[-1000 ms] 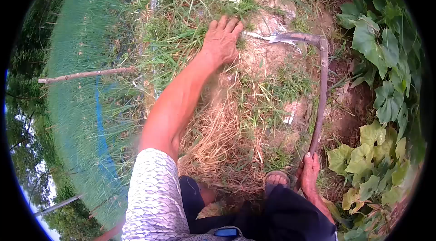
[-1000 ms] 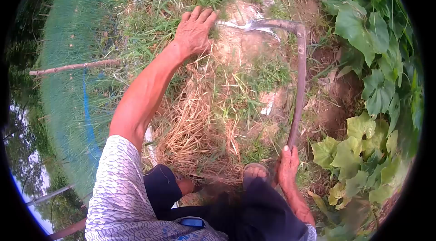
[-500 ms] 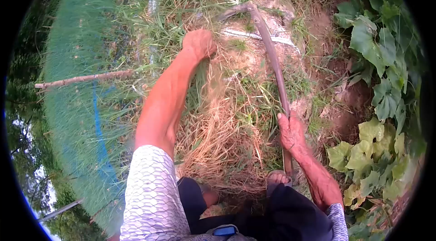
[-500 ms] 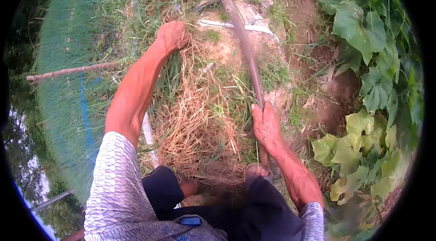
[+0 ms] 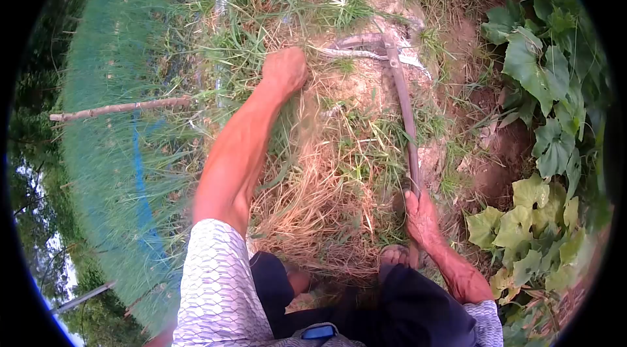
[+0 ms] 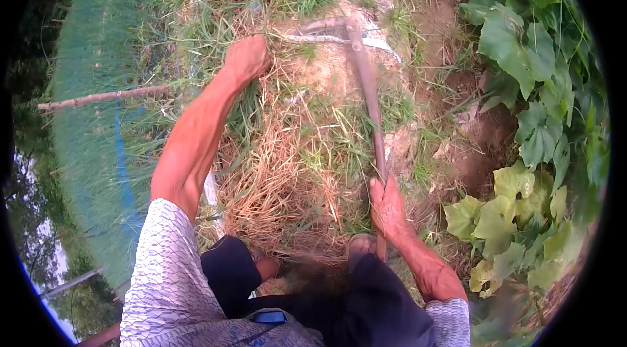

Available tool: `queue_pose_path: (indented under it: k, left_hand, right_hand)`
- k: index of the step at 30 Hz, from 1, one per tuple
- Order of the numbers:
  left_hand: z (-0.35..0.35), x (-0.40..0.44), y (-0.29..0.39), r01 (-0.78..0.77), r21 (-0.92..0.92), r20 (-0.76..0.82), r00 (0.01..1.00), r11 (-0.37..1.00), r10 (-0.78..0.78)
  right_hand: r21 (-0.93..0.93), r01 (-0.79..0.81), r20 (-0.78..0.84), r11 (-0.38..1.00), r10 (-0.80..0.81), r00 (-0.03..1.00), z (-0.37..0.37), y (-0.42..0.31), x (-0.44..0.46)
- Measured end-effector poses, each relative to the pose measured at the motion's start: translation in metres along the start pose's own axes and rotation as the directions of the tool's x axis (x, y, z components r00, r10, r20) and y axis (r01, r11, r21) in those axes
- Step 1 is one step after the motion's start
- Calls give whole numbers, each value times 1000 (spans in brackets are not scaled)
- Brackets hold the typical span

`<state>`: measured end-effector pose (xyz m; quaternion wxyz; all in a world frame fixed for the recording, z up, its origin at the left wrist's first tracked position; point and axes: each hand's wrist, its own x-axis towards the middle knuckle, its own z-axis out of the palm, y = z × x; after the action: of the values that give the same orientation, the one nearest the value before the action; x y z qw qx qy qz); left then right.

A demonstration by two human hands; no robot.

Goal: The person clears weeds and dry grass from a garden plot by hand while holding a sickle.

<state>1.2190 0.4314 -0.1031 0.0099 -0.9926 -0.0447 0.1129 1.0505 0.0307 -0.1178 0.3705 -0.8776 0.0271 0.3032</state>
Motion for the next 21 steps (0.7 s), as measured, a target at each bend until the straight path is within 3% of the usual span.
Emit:
queue_pose_path:
  k: [3, 5, 7, 10, 12, 13, 15, 16, 19, 20, 21]
  left_hand:
    - [1, 4, 4, 45, -52, 39, 998, 998, -43]
    - [10, -7, 5, 35, -51, 84, 996, 998, -30]
    - [13, -5, 2, 95, -42, -12, 995, 995, -95]
    - [6, -10, -1, 63, -48, 9, 998, 997, -63]
    - [4, -18, 1, 68, -48, -37, 997, 997, -70]
    - [3, -24, 3, 67, -44, -37, 997, 997, -69]
    - [2, -33, 12, -21, -40, -42, 999, 999, 19]
    - [0, -36, 17, 82, -62, -28, 996, 995, -84]
    - [3, -33, 10, 33, -155, -35, 999, 987, -39]
    - [3, -33, 7, 31, -160, -52, 998, 987, -40]
    - [6, -35, 7, 34, -162, -54, 998, 986, -43]
  right_hand:
    - [-64, 10, -15, 998, -11, 1000, -24, 55, -38]
    - [89, -147, 127, 985, 135, 983, -41, 36, -29]
    - [159, 19, -2, 987, -19, 1000, -47, -27, 8]
    - [242, 148, -142, 959, -116, 983, -33, -72, 50]
    - [31, 118, -75, 993, -115, 991, -17, -72, 58]
    - [34, 118, -76, 992, -115, 990, -9, -59, 47]
    - [-41, 77, 89, 996, -73, 993, -2, -35, 21]
    - [6, 209, -8, 978, -209, 978, 0, -34, 17]
    - [175, 289, -86, 941, -278, 957, -11, -43, 38]
    - [172, 291, -85, 941, -281, 956, -21, -61, 51]
    - [279, 143, -92, 950, -122, 988, -32, -86, 66]
